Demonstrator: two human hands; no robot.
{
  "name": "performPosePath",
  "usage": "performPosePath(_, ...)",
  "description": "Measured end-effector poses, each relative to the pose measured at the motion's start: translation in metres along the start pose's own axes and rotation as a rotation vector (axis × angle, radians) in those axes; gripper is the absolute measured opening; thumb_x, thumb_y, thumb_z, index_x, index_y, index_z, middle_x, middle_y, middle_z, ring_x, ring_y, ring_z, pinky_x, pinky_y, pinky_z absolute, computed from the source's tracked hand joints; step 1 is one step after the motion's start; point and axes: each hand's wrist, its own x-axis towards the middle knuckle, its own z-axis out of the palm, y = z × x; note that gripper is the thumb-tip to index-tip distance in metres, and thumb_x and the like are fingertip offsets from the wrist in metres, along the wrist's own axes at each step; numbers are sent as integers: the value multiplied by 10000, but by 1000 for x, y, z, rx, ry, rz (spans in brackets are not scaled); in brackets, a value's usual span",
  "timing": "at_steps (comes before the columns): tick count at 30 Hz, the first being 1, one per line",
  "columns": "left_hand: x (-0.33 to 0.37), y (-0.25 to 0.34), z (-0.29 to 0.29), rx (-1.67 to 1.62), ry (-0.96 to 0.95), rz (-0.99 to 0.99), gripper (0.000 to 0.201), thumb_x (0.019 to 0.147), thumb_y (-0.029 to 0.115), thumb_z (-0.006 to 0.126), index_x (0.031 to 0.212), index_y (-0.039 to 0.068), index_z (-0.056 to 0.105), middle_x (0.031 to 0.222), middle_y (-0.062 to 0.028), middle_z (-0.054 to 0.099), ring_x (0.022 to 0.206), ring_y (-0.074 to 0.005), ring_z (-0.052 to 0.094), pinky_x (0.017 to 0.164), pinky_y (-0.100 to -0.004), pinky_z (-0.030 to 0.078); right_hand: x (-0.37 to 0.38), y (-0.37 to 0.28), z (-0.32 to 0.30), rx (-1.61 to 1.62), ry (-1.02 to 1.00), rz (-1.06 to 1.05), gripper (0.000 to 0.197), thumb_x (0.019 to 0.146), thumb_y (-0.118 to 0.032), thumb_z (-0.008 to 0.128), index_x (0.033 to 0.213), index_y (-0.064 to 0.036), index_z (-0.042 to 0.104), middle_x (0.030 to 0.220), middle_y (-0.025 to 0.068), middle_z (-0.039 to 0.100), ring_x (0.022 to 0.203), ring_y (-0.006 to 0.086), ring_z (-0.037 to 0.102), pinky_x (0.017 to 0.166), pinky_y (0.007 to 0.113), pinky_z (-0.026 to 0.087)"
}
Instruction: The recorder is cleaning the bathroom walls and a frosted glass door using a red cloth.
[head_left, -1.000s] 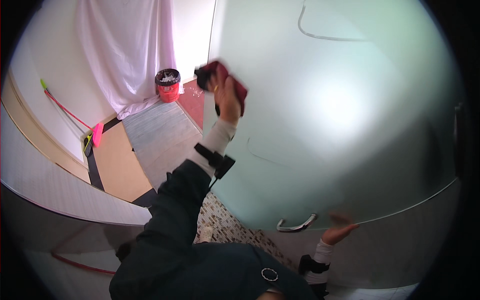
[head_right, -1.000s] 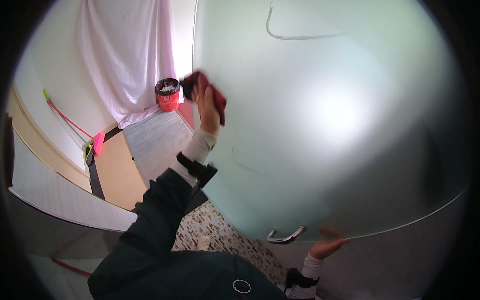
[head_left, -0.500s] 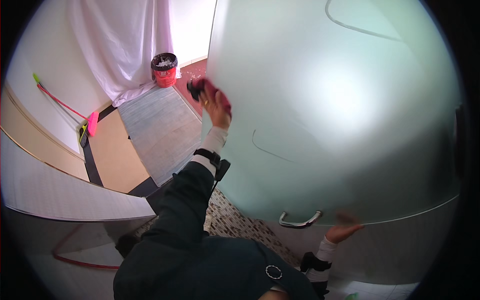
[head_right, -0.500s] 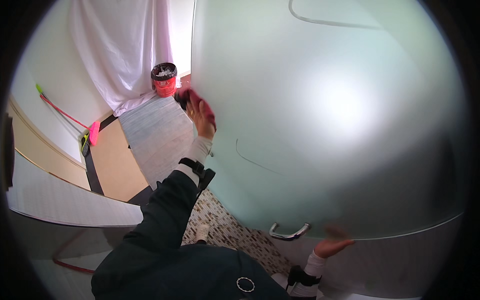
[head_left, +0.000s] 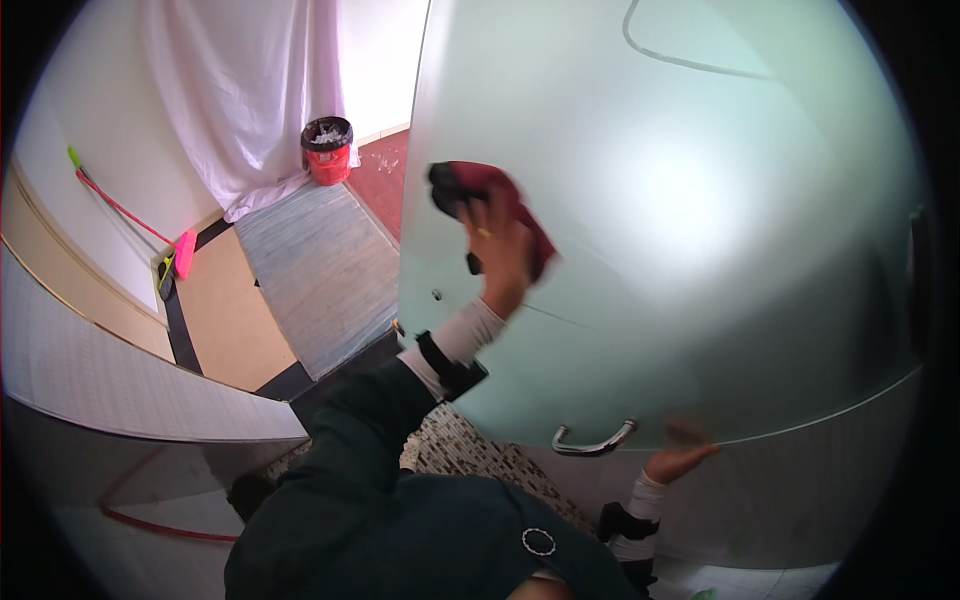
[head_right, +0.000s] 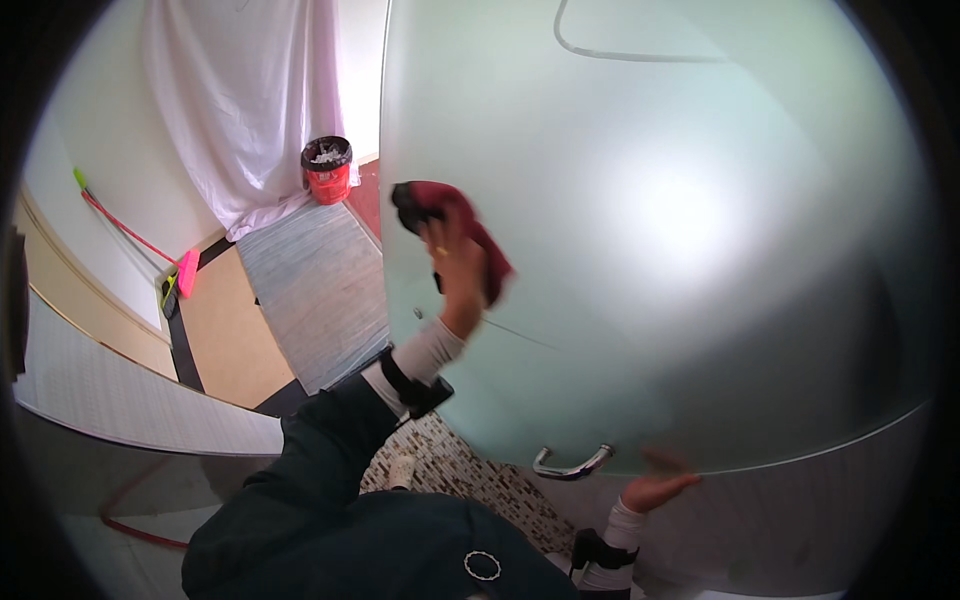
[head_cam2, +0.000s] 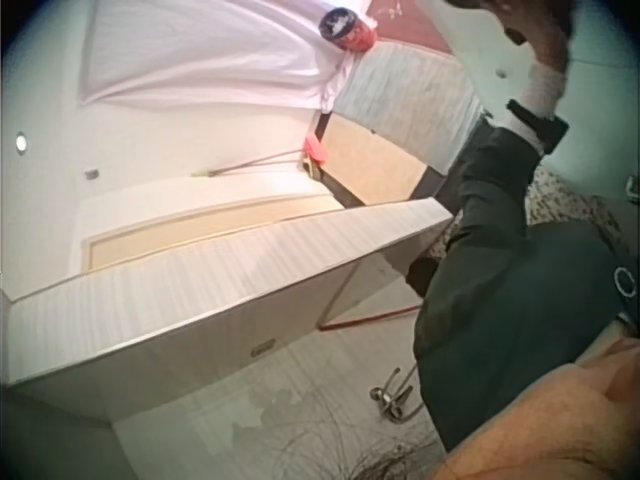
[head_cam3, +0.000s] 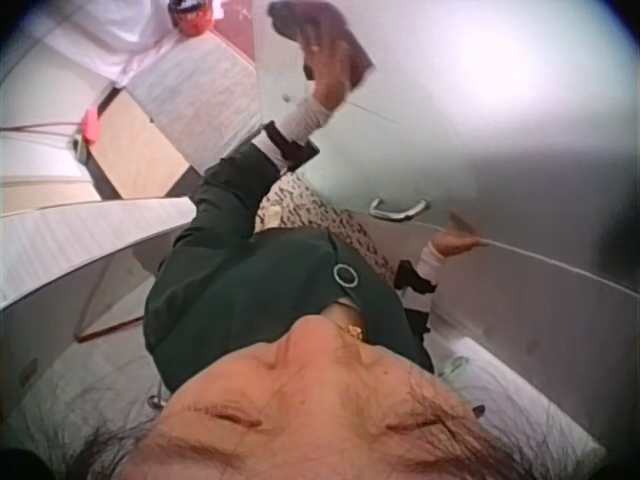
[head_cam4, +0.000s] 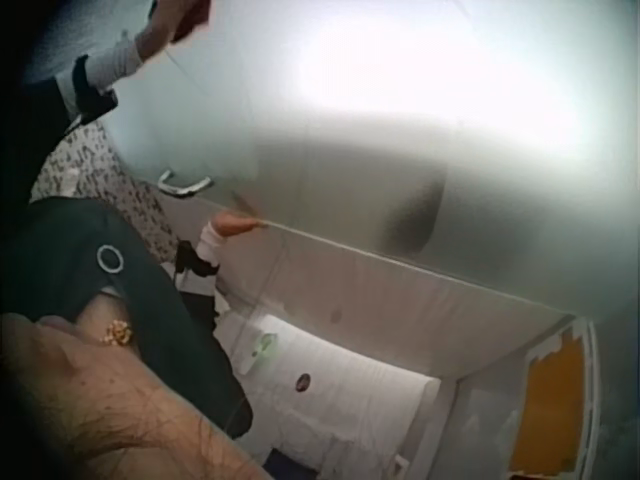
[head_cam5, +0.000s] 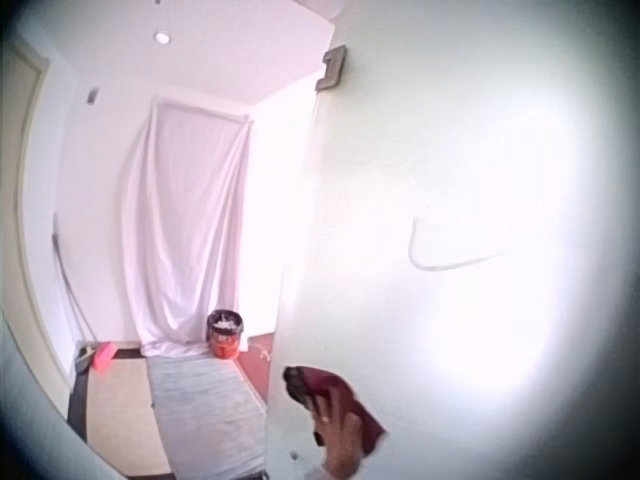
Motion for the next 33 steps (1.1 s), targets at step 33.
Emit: performPosePath(33, -212, 105, 42, -52, -467, 748, 340, 688, 481, 694, 996, 344, 648, 1114, -64, 532, 1213, -407, 380, 918, -779, 136, -3, -2, 9, -236, -185, -248, 515, 1032, -384, 248, 1352, 4, 359, 1360, 165, 423, 1235, 261, 435, 1044, 401, 330)
